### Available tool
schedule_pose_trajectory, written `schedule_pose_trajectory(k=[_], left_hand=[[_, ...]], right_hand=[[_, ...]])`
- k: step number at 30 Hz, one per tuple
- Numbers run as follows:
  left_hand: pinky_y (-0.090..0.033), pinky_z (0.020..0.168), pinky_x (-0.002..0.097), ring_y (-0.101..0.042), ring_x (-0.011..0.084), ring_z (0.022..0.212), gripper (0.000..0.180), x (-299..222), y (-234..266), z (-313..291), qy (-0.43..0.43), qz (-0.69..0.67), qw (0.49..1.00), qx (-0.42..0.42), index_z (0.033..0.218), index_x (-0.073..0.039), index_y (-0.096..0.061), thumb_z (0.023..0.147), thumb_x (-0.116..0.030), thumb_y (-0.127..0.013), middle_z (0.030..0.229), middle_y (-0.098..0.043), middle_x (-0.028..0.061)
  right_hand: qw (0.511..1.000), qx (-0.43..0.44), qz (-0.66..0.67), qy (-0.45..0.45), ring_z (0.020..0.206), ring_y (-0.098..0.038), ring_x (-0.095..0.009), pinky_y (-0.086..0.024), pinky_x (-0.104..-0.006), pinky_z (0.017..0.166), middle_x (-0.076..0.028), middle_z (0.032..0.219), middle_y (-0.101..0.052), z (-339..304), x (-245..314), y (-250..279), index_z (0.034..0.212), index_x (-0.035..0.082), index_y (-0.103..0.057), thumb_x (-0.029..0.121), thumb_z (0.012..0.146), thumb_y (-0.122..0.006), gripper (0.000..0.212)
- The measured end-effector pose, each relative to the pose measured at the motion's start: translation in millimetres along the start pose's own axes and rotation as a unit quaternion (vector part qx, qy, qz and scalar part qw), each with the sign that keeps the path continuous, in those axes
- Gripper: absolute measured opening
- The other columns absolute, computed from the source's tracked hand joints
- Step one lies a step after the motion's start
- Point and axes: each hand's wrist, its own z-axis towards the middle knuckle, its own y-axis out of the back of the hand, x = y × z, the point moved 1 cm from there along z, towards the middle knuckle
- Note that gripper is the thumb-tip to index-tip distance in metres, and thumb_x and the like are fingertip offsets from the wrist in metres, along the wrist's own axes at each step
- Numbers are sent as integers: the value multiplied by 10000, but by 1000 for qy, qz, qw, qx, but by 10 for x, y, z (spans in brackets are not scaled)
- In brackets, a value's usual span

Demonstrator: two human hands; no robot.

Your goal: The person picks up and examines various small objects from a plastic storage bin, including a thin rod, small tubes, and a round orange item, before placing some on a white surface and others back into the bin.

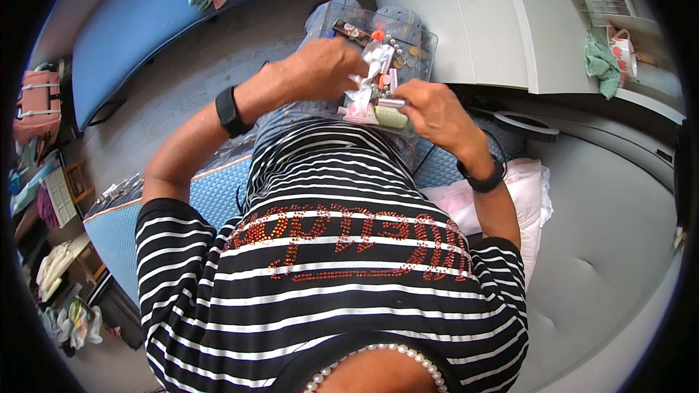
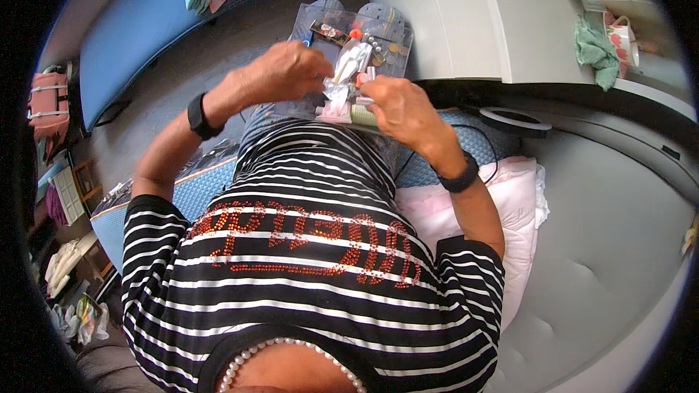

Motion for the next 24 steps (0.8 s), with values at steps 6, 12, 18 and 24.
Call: schedule_pose_trajectory(k=[6,12,18,24], left_hand=[[-505,748,390,-637,304,873,237,50,-475,-280,52,3,998,23,953,-24,-672,722,-65,-709,935,-658,147],[-506,723,393,-642,321,841,275,89,-524,-251,29,14,999,-11,1026,-25,-669,752,-25,-654,931,-662,166],[-530,701,341,-675,289,860,283,218,-340,-157,88,-227,959,-142,1134,-4,-605,857,-55,-571,980,-669,200],[-538,806,337,-662,233,933,364,3,-56,-41,-20,-357,920,-164,1225,-5,-550,882,-112,-612,1023,-674,150]], right_hand=[[995,9,-26,96,837,-553,-348,-473,-430,739,-139,871,-551,176,-206,-663,945,46,-593,7,732,-573,218],[996,-11,45,81,842,-596,-301,-484,-348,771,-139,900,-623,281,-331,-843,929,-10,-639,-39,752,-541,204],[950,-95,261,-145,711,-607,-153,-467,-267,652,-92,802,-637,272,-301,-484,928,-22,-610,56,893,-532,116],[874,-178,410,-188,706,-584,-77,-440,-199,519,-33,786,-606,218,171,380,1096,9,-520,159,959,-518,203]])
